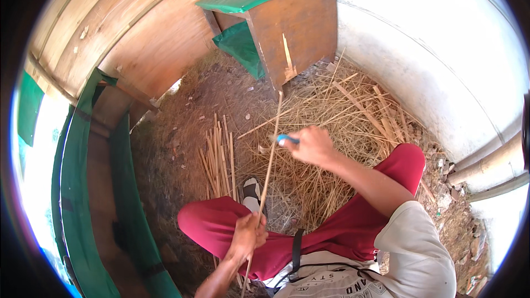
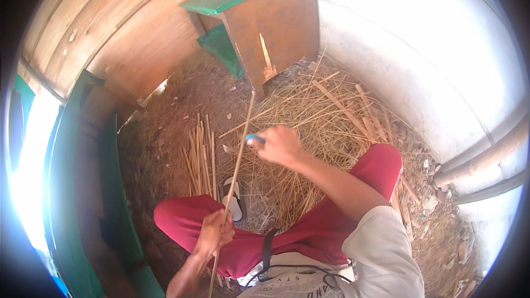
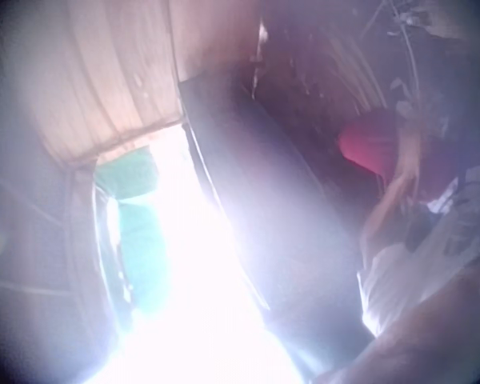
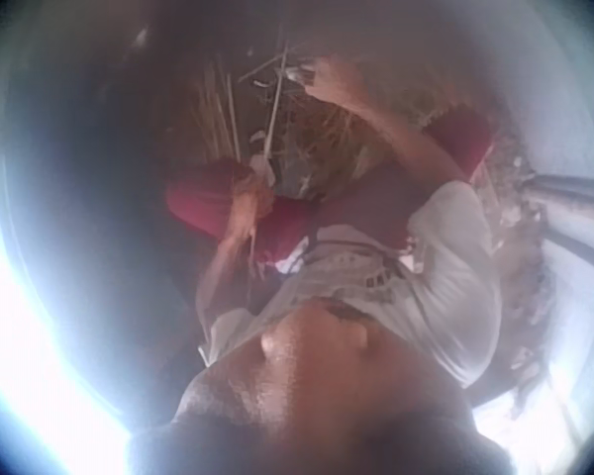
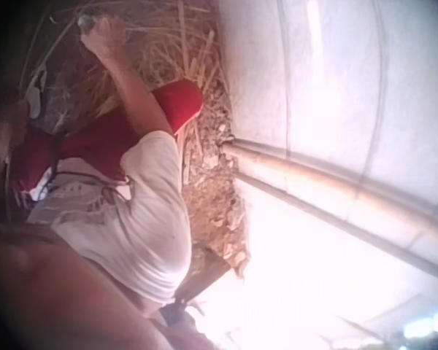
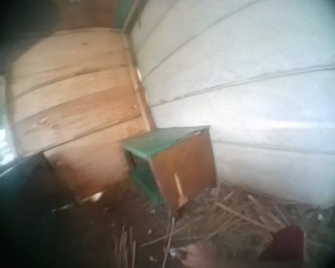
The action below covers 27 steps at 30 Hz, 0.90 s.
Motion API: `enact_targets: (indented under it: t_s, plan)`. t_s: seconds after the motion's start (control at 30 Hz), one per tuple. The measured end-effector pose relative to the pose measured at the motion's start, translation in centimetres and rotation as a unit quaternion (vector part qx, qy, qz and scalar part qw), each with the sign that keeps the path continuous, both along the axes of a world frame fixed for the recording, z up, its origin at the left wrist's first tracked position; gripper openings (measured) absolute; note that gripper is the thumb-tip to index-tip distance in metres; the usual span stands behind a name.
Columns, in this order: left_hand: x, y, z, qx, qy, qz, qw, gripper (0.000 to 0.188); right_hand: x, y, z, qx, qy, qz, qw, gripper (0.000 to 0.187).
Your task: The person sits on the ground and uses a utility knife to shave thin strips off long bamboo sticks. They repeatedly scrape the blade along the sticks to remove the outer layer, creating fine shavings that fall onto the straw-covered floor.
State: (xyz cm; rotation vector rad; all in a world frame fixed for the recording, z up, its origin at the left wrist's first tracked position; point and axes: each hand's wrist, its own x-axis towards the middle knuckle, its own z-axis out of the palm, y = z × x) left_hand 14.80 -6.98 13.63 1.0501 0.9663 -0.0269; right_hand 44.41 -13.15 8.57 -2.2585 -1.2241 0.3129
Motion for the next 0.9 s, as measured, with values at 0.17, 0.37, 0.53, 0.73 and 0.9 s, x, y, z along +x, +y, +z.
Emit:
enact_targets:
  t_s: [0.17,0.37,0.53,0.73,0.9]
  plan:
    - [-3.7,-1.7,1.3,-0.115,0.005,-0.015,0.993,0.034,4.9,-0.3,-0.3,-0.089,0.024,-0.08,0.993,0.04]
    - [-7.5,-2.1,1.2,-0.133,0.043,-0.033,0.99,0.036,11.3,-2.7,-5.6,-0.085,-0.001,-0.241,0.967,0.051]
    - [-8.7,-0.9,-0.3,-0.157,-0.022,-0.001,0.987,0.055,9.0,-1.8,0.8,-0.061,0.07,-0.182,0.979,0.05]
    - [-4.0,0.4,-1.4,-0.048,-0.057,-0.054,0.996,0.036,2.8,-2.2,3.7,-0.023,0.224,-0.069,0.972,0.054]
    - [-0.3,0.7,-1.2,-0.056,-0.082,-0.031,0.995,0.026,-0.3,-3.5,3.2,0.085,0.179,0.022,0.98,0.051]
